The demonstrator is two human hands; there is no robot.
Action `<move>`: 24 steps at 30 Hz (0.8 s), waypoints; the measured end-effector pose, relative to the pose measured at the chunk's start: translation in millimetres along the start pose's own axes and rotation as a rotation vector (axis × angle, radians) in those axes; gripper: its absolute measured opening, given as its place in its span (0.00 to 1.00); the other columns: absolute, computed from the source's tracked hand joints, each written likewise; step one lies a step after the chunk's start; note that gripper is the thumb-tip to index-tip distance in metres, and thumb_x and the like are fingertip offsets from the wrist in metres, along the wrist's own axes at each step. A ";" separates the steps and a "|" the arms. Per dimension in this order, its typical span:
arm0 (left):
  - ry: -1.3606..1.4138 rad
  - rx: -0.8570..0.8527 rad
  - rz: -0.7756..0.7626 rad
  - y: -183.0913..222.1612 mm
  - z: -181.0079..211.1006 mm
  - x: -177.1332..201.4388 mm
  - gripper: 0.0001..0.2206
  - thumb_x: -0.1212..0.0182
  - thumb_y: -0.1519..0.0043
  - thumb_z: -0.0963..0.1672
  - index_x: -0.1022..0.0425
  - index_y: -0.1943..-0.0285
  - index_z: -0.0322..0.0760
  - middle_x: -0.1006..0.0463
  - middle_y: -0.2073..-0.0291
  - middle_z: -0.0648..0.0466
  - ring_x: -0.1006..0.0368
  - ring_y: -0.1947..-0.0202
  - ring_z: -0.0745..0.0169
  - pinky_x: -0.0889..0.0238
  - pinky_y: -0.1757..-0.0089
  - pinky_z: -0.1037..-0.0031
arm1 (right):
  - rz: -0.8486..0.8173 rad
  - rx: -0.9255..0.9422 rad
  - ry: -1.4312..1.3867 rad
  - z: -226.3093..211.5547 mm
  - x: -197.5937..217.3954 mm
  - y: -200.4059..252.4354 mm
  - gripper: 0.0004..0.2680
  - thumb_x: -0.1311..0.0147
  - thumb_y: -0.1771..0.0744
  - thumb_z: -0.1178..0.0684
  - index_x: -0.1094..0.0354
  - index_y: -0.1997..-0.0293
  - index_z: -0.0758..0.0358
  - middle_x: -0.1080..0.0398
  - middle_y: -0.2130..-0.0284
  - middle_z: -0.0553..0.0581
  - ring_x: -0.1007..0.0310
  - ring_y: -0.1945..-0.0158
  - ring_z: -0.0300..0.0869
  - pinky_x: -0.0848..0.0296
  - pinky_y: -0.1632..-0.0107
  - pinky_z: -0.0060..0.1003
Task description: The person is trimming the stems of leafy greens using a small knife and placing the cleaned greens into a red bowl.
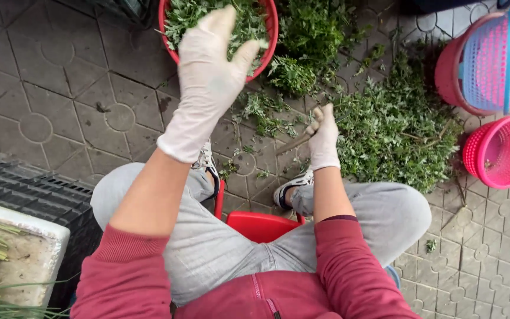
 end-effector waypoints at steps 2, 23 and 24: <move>-0.025 -0.014 0.029 -4.5 2.0 23.9 0.28 0.32 0.23 0.54 0.32 0.23 0.31 0.20 0.33 0.37 0.23 0.34 0.34 0.31 0.36 0.52 | -0.047 -0.025 0.217 9.8 -33.8 22.1 0.18 0.46 0.29 0.45 0.31 0.31 0.60 0.29 0.64 0.44 0.50 0.77 0.28 0.47 0.74 0.23; -0.235 -0.045 -0.429 34.6 11.8 -62.2 0.12 0.32 0.35 0.54 0.19 0.66 0.52 0.20 0.74 0.57 0.21 0.69 0.46 0.29 0.63 0.53 | -0.590 0.588 0.602 13.6 -64.7 71.4 0.12 0.47 0.28 0.62 0.22 0.38 0.61 0.29 0.31 0.61 0.36 0.48 0.46 0.35 0.45 0.42; -0.199 0.135 -0.499 46.4 5.0 -74.7 0.14 0.31 0.39 0.59 0.13 0.60 0.57 0.13 0.69 0.57 0.13 0.59 0.48 0.22 0.54 0.53 | -0.643 0.842 0.602 -3.4 -67.6 96.8 0.14 0.44 0.29 0.66 0.24 0.34 0.68 0.30 0.33 0.72 0.31 0.28 0.59 0.34 0.26 0.54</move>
Point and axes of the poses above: each hand's wrist, its own y-axis away from the middle knuckle, its own x-axis out of the back of the hand, z = x × y, the point moved 5 cm from there along -y, towards the middle knuckle
